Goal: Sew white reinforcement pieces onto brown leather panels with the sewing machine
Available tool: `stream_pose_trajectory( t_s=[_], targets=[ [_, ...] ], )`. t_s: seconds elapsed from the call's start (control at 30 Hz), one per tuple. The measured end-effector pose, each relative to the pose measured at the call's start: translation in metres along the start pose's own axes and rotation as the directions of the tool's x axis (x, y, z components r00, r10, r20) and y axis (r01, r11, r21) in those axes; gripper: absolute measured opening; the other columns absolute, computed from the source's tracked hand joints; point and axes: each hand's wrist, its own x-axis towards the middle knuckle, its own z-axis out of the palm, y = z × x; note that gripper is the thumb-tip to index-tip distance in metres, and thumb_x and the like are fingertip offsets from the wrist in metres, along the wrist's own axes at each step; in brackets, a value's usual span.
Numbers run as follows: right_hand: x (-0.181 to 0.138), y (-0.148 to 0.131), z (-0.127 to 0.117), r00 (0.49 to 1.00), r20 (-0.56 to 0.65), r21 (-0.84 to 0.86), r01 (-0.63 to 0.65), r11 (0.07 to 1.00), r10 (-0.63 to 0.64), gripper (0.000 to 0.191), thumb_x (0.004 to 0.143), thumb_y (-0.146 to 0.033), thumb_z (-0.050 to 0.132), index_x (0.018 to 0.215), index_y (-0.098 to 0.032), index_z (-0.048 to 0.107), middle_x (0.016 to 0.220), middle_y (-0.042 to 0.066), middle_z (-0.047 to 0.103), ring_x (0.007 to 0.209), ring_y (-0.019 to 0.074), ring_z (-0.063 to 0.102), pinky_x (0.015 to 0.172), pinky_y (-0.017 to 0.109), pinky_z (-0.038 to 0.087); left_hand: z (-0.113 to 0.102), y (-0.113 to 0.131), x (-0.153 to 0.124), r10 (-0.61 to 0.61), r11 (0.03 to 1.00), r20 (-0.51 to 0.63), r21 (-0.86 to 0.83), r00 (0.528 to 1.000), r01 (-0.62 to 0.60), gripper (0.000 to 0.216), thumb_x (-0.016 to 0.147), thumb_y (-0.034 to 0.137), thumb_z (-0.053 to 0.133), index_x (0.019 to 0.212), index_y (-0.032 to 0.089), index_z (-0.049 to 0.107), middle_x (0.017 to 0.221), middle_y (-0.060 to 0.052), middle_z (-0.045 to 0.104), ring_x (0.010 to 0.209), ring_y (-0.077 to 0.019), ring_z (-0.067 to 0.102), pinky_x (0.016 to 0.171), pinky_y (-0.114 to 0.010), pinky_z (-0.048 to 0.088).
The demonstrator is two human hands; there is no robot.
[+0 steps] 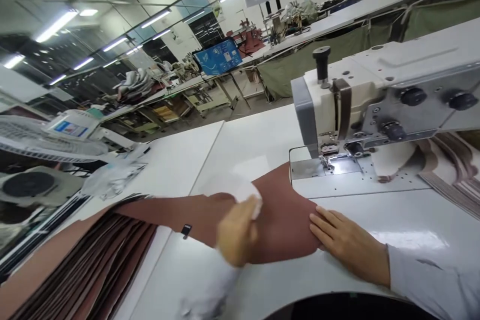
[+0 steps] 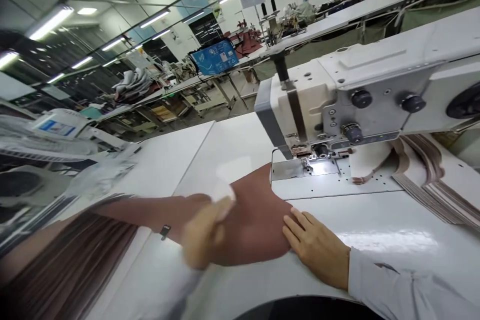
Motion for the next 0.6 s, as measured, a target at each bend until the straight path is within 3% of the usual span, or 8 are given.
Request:
stream_pose_trajectory(
  t_s=[0.1,0.17,0.3,0.37,0.47,0.6],
  targets=[
    [0.007,0.006,0.008,0.999,-0.032,-0.091,0.02,0.996,-0.023,0.035,0.08,-0.006,0.046,0.114,-0.005,0.054,0.121,0.019,0.051,0.116,0.032,0.044,0.082,0.041,0.049,0.064,0.019,0.009,0.204,0.978,0.012,0.032,0.979,-0.204,0.051,0.07,0.001,0.036,0.114,0.016,0.057,0.122,-0.01,0.056,0.117,-0.0269,0.049,0.094,-0.044,0.047],
    [0.012,0.014,0.008,0.997,-0.079,-0.097,0.002,0.995,-0.01,0.034,0.079,-0.003,0.043,0.111,-0.005,0.057,0.117,0.018,0.054,0.114,0.0308,0.046,0.08,0.04,0.05,0.087,0.016,0.033,0.274,0.962,-0.007,0.008,0.962,-0.274,0.049,0.072,0.0,0.035,0.115,0.012,0.055,0.125,-0.013,0.053,0.122,-0.0279,0.044,0.096,-0.047,0.045],
    [0.024,0.032,0.009,0.982,-0.191,-0.044,0.0,0.999,-0.008,0.03,0.084,-0.002,0.039,0.103,-0.007,0.061,0.11,0.013,0.059,0.107,0.0231,0.053,0.086,0.037,0.049,0.097,0.001,0.092,0.417,0.901,-0.021,-0.122,0.908,-0.417,0.041,0.074,0.0,0.036,0.107,0.012,0.057,0.12,-0.012,0.057,0.118,-0.0227,0.048,0.097,-0.041,0.047],
    [0.03,0.039,0.009,0.974,-0.226,-0.018,-0.002,1.0,-0.002,0.029,0.086,-0.003,0.037,0.102,-0.008,0.061,0.109,0.012,0.06,0.105,0.021,0.054,0.086,0.035,0.05,0.097,0.008,0.106,0.442,0.876,-0.088,-0.173,0.893,-0.45,0.036,0.074,0.001,0.037,0.1,0.013,0.06,0.112,-0.01,0.062,0.111,-0.0207,0.054,0.094,-0.039,0.049],
    [0.038,0.046,0.006,0.97,-0.241,0.052,0.023,0.998,-0.01,0.027,0.088,-0.005,0.037,0.101,-0.007,0.061,0.106,0.012,0.061,0.104,0.0198,0.054,0.089,0.034,0.049,0.102,0.04,0.097,0.423,0.849,-0.189,-0.259,0.886,-0.46,0.031,0.076,0.005,0.04,0.096,0.015,0.062,0.102,-0.007,0.066,0.102,-0.0185,0.059,0.089,-0.035,0.052],
    [0.042,0.048,0.0,0.974,-0.228,0.199,0.063,0.978,-0.016,0.022,0.089,-0.006,0.039,0.088,-0.008,0.061,0.086,0.008,0.063,0.085,0.0144,0.058,0.084,0.029,0.05,0.104,0.077,0.069,0.41,0.855,-0.185,-0.263,0.893,-0.447,0.03,0.08,0.007,0.038,0.099,0.013,0.061,0.106,-0.009,0.064,0.105,-0.0213,0.055,0.085,-0.036,0.053]
  ],
)
